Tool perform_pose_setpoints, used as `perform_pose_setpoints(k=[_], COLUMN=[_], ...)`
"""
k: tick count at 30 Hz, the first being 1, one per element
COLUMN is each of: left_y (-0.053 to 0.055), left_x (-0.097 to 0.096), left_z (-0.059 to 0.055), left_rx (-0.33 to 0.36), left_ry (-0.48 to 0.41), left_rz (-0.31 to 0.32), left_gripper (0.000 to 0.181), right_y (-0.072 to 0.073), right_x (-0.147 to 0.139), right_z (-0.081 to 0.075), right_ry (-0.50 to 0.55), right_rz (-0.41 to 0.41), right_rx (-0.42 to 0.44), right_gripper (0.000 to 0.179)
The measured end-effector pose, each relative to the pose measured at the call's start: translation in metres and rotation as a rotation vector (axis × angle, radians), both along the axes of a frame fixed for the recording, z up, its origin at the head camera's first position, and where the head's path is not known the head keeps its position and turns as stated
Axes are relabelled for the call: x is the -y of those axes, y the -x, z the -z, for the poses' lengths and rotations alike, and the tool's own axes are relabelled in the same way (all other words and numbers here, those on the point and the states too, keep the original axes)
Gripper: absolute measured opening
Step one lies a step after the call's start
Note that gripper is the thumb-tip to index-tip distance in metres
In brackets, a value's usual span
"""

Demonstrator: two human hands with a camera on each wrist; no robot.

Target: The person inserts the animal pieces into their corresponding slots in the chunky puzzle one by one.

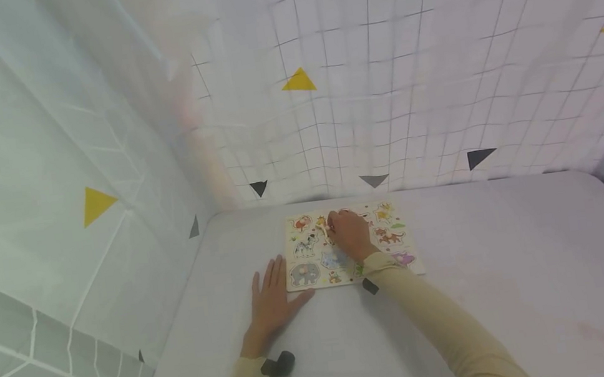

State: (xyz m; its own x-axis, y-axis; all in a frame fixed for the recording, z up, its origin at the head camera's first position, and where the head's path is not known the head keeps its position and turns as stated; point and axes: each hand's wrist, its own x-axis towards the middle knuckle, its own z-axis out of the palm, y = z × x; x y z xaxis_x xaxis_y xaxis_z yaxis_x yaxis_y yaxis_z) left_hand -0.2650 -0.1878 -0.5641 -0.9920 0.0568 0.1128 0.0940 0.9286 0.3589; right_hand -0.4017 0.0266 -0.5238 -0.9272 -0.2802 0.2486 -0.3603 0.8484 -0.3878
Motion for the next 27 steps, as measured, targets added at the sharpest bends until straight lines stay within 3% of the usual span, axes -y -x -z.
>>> perform_pose_setpoints(k=[18,27], left_y=[-0.004,-0.001], left_x=[-0.004,-0.001], left_z=[-0.006,0.009], left_rx=[0.020,-0.018], left_ry=[-0.020,0.015], left_rz=[-0.009,-0.018], left_gripper=[0.105,0.107], right_y=[-0.004,-0.002], right_x=[-0.004,-0.005], right_z=[0.005,0.009], right_ry=[0.031,-0.034], right_rz=[-0.011,-0.015], right_rx=[0.045,0.045], right_gripper=[0.019,0.024])
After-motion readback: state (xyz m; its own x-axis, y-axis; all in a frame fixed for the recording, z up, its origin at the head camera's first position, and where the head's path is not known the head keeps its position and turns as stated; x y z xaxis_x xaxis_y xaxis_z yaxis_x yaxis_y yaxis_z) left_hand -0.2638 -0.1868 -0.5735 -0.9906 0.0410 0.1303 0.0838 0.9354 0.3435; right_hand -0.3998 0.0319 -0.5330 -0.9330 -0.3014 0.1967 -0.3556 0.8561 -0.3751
